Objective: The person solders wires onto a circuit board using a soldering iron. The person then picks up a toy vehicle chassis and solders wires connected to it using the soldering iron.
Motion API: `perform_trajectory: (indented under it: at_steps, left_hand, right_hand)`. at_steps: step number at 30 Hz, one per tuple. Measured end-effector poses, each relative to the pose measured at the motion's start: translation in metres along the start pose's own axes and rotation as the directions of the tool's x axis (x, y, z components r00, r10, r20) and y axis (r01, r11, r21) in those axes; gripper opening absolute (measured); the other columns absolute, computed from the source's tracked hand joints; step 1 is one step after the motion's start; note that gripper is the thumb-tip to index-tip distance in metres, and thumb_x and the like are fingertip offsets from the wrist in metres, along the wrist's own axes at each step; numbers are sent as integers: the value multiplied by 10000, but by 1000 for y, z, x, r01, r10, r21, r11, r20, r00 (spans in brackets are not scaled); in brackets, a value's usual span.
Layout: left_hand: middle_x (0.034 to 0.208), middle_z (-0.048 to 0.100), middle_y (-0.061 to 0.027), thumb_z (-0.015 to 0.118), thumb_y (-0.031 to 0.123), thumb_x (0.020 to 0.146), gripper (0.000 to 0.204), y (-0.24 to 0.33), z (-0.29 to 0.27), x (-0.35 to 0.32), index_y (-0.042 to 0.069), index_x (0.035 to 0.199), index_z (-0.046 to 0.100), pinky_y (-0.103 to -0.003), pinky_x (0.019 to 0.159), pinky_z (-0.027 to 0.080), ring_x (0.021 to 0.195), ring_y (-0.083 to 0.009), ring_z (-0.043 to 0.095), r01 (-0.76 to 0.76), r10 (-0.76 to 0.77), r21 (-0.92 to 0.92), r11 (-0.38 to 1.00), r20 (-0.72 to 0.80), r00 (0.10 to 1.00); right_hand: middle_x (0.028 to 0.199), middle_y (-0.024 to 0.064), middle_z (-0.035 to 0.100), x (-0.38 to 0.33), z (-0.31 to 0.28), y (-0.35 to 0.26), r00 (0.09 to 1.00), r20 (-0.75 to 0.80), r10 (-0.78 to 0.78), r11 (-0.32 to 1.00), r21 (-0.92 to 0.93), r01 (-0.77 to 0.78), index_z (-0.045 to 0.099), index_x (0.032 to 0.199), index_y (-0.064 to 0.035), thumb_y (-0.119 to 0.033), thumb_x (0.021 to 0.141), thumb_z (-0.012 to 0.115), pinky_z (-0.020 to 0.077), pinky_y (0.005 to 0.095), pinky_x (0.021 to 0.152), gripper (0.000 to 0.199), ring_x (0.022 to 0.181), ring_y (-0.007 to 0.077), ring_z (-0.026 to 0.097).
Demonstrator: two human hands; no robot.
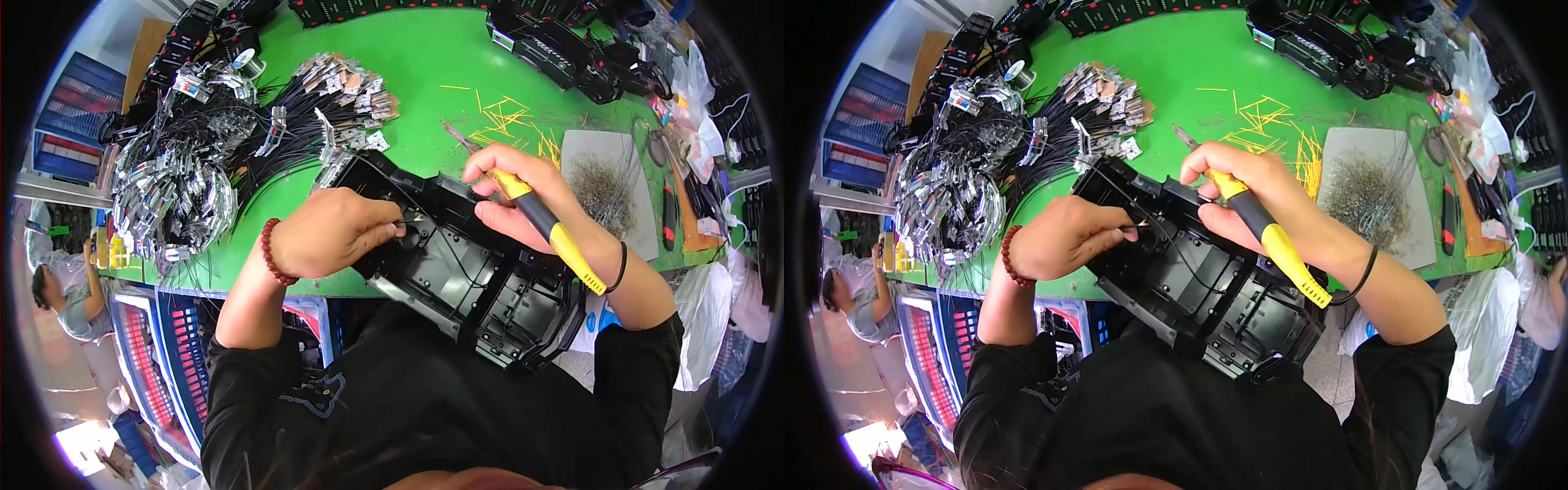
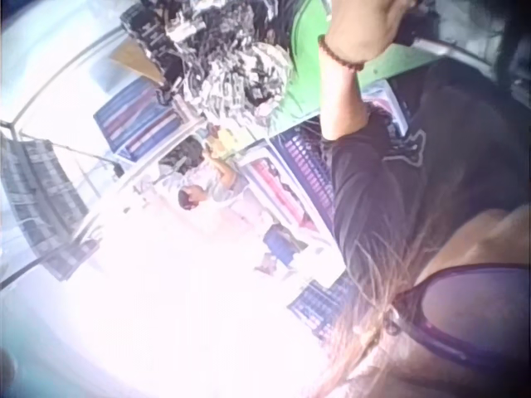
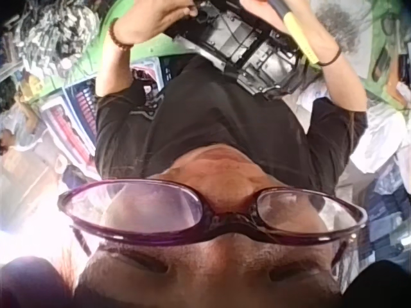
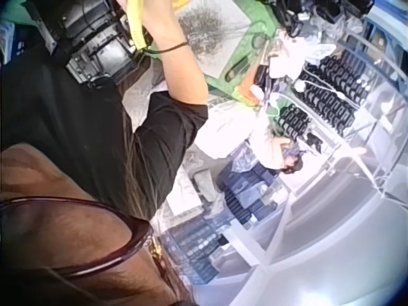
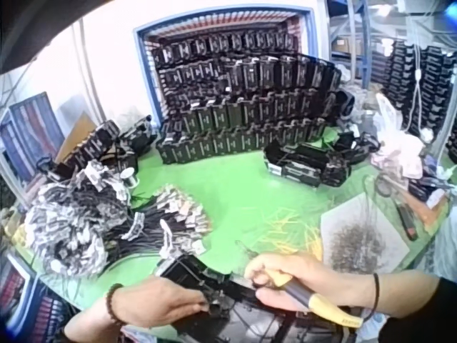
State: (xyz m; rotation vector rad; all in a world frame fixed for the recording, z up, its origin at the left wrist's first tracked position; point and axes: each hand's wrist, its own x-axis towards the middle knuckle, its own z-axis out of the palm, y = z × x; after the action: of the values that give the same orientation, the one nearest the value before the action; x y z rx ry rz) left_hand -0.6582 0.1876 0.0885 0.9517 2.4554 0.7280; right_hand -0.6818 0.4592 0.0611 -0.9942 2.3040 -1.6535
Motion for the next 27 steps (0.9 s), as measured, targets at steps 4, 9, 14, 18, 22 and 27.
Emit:
perform_trajectory:
  at_steps: [4, 9, 14, 18, 22, 27]
  left_hand:
    - [794, 650, -136, 568, 100, 897, 107, 0, 11, 6, 29, 900, 649, -377, 657, 491, 756, -322, 629, -84, 29, -154, 984, -329, 944]
    - [836, 645, -135, 565, 6, 875, 101, 3, 20, 39, -30, 922, 647, -326, 695, 498, 772, -269, 632, -162, 125, -43, 986, -454, 882]
    - [741, 566, -132, 625, -1, 812, 150, -16, 66, 88, 29, 951, 673, -389, 647, 478, 713, -307, 582, -104, 143, 100, 990, -595, 791]
    - [748, 569, -114, 646, 52, 800, 131, -7, 103, 94, 57, 925, 685, -400, 644, 490, 698, -310, 592, -83, 60, -14, 996, -576, 815]
    - [763, 578, -112, 642, 103, 814, 118, 5, 113, 96, 65, 919, 679, -413, 661, 502, 714, -322, 604, -82, 27, -72, 994, -566, 824]
    - [735, 557, -120, 637, 35, 818, 130, 11, 126, 103, 19, 940, 677, -383, 607, 477, 673, -294, 580, -114, 33, -112, 987, -555, 831]
  right_hand:
    - [677, 29, 559, 4, -12, -5, 995, 58, -79, 940, -327, 93, 584, 1010, -140, 19, 746, 636, 437, 308, 530, 313, 576, 222, 572]
    - [666, 49, 511, 45, -46, 0, 872, 46, -487, 509, -797, 326, 618, 987, -147, 1, 738, 664, 428, 339, 516, 293, 607, 235, 558]
    - [806, 19, 559, 33, -60, 48, 773, 261, -578, 205, -871, 447, 608, 1068, -248, -113, 754, 627, 463, 306, 563, 342, 690, 201, 577]
    - [812, 19, 583, 15, -54, 70, 671, 274, -689, 167, -840, 515, 598, 1052, -268, -112, 721, 647, 474, 265, 562, 369, 673, 177, 570]
    - [836, 25, 604, 17, -56, 69, 573, 323, -753, 126, -784, 608, 594, 1015, -267, -98, 717, 648, 500, 263, 576, 348, 694, 173, 588]
    - [814, 27, 592, 8, -60, 74, 600, 325, -731, 177, -759, 626, 596, 994, -247, -87, 713, 648, 514, 267, 593, 328, 693, 174, 587]
